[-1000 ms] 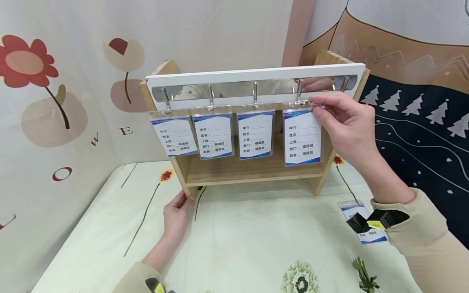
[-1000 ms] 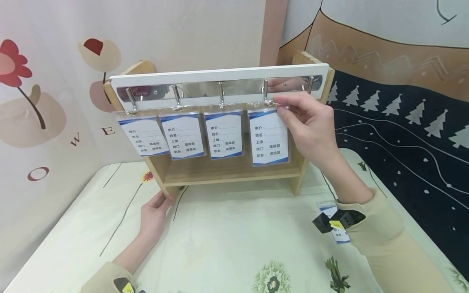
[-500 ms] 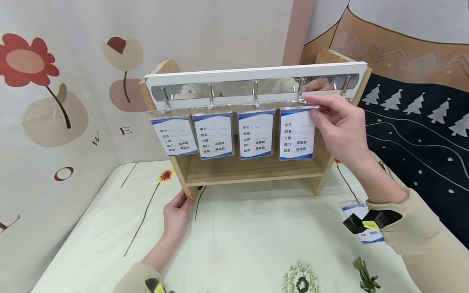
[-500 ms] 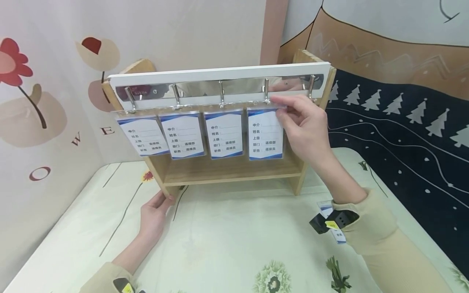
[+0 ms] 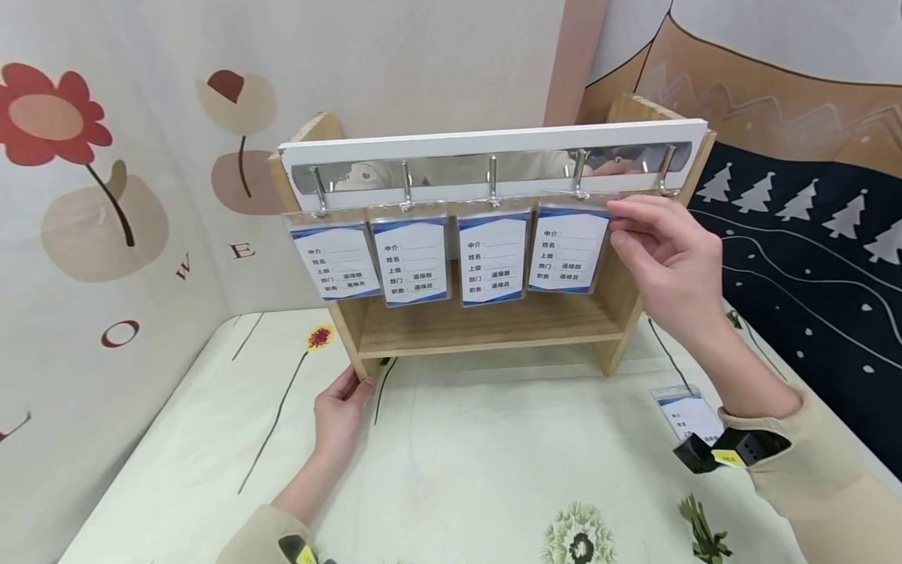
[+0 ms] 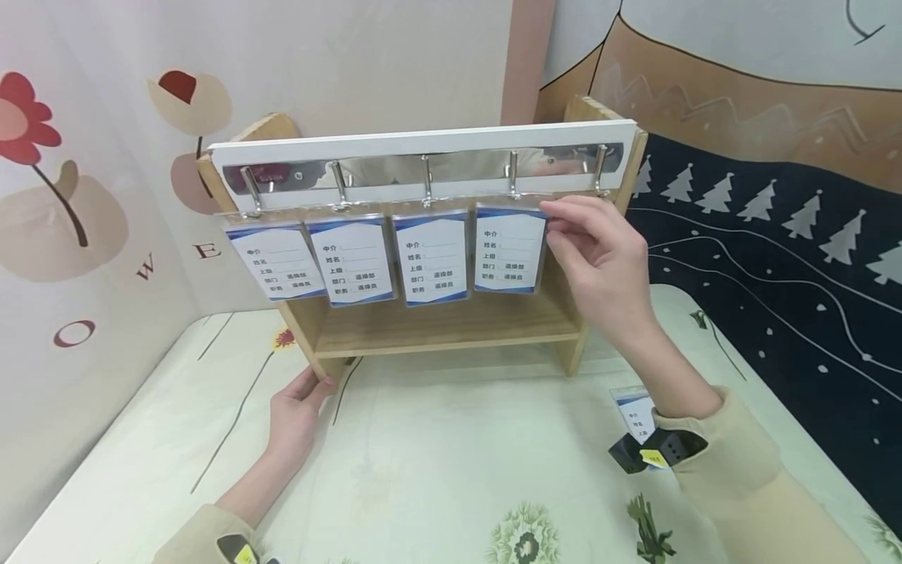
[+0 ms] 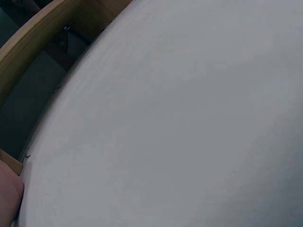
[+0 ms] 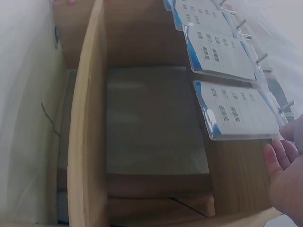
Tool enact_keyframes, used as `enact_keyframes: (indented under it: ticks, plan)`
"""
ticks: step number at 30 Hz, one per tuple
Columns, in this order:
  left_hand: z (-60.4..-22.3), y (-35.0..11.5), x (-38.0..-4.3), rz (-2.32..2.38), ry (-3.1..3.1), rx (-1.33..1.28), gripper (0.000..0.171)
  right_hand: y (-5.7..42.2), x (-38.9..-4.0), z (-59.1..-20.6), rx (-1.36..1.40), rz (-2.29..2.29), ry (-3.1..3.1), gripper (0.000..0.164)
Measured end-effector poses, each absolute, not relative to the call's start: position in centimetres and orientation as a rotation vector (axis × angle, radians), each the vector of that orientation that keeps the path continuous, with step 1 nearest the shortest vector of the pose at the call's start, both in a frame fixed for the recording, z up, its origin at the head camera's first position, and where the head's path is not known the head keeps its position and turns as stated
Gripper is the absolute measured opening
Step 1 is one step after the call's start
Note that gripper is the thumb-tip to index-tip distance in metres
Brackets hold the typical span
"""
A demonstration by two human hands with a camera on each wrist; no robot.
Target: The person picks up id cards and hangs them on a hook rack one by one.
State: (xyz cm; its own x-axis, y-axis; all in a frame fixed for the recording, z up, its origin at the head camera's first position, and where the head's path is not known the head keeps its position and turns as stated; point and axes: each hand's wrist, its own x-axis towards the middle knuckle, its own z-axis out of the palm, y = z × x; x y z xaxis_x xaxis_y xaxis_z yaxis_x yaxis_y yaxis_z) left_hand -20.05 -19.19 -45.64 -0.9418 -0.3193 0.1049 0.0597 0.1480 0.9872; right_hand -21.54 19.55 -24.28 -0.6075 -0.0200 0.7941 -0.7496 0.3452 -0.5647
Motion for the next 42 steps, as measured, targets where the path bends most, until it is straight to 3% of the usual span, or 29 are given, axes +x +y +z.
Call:
enact_keyframes:
  ticks: [42]
  plan:
    - [-45.3,-19.1,-19.8,-1.876,-2.16,0.266,0.048,27.1,-18.4,-29.9,0.384,1.187,-2.257,0.034]
